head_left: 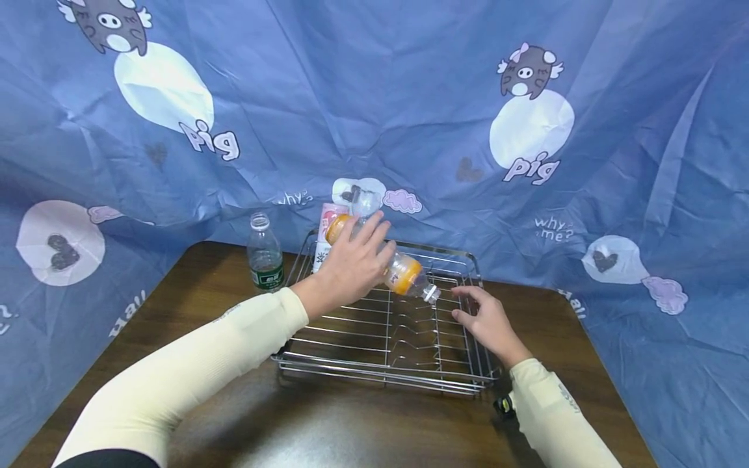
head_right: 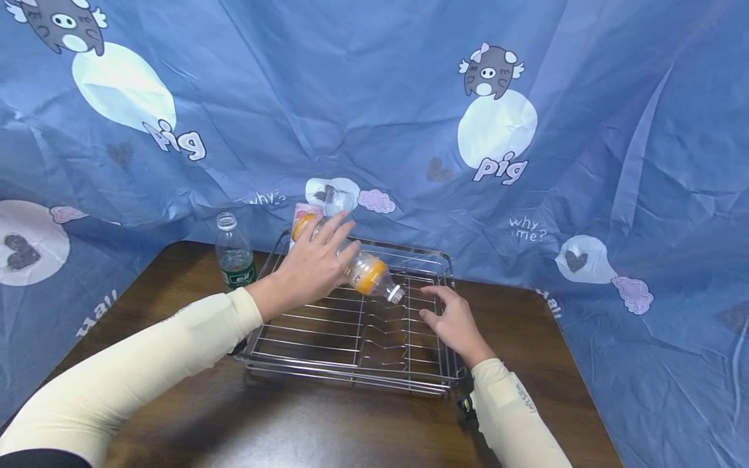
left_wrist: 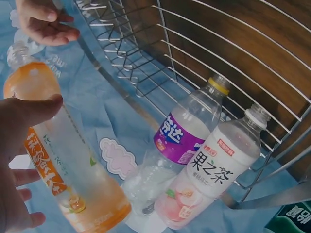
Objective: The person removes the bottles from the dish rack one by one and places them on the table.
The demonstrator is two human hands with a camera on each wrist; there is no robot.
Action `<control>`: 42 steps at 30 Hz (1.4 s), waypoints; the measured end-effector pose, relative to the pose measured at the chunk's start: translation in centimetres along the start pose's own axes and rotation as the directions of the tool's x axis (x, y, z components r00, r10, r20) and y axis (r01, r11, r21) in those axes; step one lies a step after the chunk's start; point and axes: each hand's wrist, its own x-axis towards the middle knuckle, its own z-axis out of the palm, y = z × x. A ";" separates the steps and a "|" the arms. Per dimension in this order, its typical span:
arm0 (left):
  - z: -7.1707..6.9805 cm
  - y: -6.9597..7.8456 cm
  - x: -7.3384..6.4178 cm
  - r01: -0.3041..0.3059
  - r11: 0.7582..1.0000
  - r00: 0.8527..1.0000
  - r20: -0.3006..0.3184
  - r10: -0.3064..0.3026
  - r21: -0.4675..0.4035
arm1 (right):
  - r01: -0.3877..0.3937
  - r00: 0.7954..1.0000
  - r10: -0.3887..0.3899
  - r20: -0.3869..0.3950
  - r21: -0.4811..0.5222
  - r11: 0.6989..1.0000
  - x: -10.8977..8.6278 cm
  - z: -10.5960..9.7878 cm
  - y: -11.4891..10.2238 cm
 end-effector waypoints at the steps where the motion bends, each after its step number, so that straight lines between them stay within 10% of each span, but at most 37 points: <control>1: 0.0 0.0 0.0 0.009 1.000 1.000 -0.003 -0.009 -0.017 | 0.008 1.000 -0.008 0.002 -0.013 1.000 0.1 -0.1 -0.1; 13: -0.3 0.0 0.2 0.062 0.996 0.997 -0.049 -0.066 -0.069 | 0.067 0.998 -0.065 0.023 -0.114 0.991 0.8 -1.3 -1.5; 26: -0.2 0.6 0.0 0.078 0.980 0.994 -0.062 -0.090 -0.183 | -0.053 0.998 0.051 0.034 0.077 0.996 0.7 -1.9 -3.5; 42: -1.5 2.9 0.5 0.202 0.877 0.979 0.102 -0.175 -0.436 | 0.048 0.989 -0.077 0.126 0.219 0.974 0.5 -1.7 -7.0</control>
